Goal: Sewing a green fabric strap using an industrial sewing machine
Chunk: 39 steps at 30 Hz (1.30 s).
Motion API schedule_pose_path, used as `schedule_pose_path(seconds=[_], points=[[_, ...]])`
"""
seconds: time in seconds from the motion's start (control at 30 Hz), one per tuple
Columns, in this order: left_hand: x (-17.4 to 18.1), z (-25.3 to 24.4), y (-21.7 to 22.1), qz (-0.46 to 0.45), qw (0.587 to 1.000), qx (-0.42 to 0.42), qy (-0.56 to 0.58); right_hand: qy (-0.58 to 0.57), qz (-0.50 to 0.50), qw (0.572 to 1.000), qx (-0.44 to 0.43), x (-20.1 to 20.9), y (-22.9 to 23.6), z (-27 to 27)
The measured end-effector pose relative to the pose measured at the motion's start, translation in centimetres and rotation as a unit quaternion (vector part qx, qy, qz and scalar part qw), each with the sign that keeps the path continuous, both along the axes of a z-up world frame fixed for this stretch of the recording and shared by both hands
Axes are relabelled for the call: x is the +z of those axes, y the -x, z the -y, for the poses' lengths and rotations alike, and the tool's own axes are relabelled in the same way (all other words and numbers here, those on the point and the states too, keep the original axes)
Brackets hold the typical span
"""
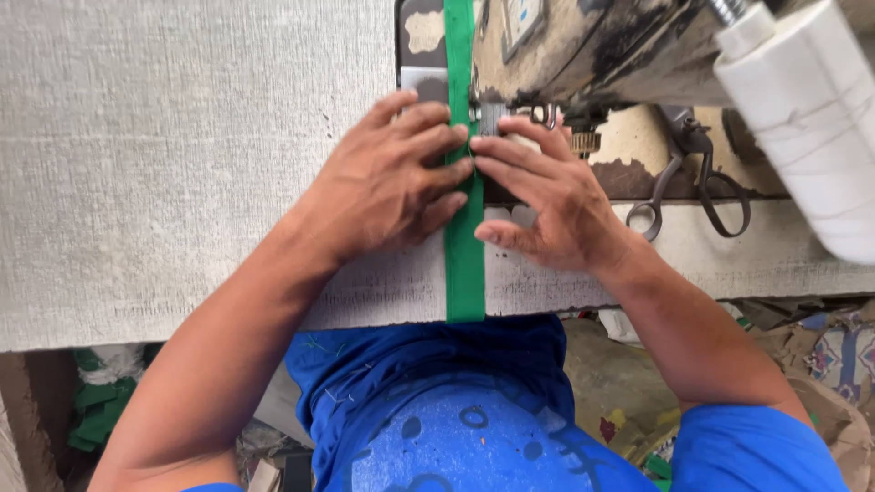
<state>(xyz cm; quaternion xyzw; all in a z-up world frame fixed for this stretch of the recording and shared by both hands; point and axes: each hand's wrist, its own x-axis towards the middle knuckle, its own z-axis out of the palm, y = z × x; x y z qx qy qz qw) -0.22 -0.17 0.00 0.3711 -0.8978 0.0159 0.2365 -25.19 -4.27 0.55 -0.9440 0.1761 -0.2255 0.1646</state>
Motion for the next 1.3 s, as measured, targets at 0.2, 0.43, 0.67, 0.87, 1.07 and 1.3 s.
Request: schedule_pose_path(seconds=[0.2, 0.43, 0.67, 0.87, 1.07, 1.3], points=[[-0.1, -0.3, -0.3, 0.005, 0.999, 0.041, 0.019, 0.069, -0.008, 0.992, -0.103, 0.6, 0.0, -1.0], [0.5, -0.5, 0.0, -0.022, 0.998, 0.037, 0.049, 0.095, -0.066, 0.990, -0.085, -0.1, 0.5, -0.9], [0.7, -0.8, 0.4, -0.023, 1.000, 0.019, 0.010, 0.032, -0.012, 0.999, -0.014, 0.1, 0.5, -0.5], [1.1, -0.8, 0.4, -0.025, 1.000, 0.001, 0.014, 0.094, -0.034, 0.995, -0.008, 0.2, 0.3, -0.9], [1.0, -0.9, 0.3, -0.026, 1.000, 0.007, 0.009, 0.093, -0.052, 0.994, -0.015, -0.1, 0.4, -1.1], [0.2, 0.1, -0.3, 0.029, 0.998, 0.042, 0.022, 0.059, -0.071, 0.995, -0.039, 0.1, -0.3, -0.5]])
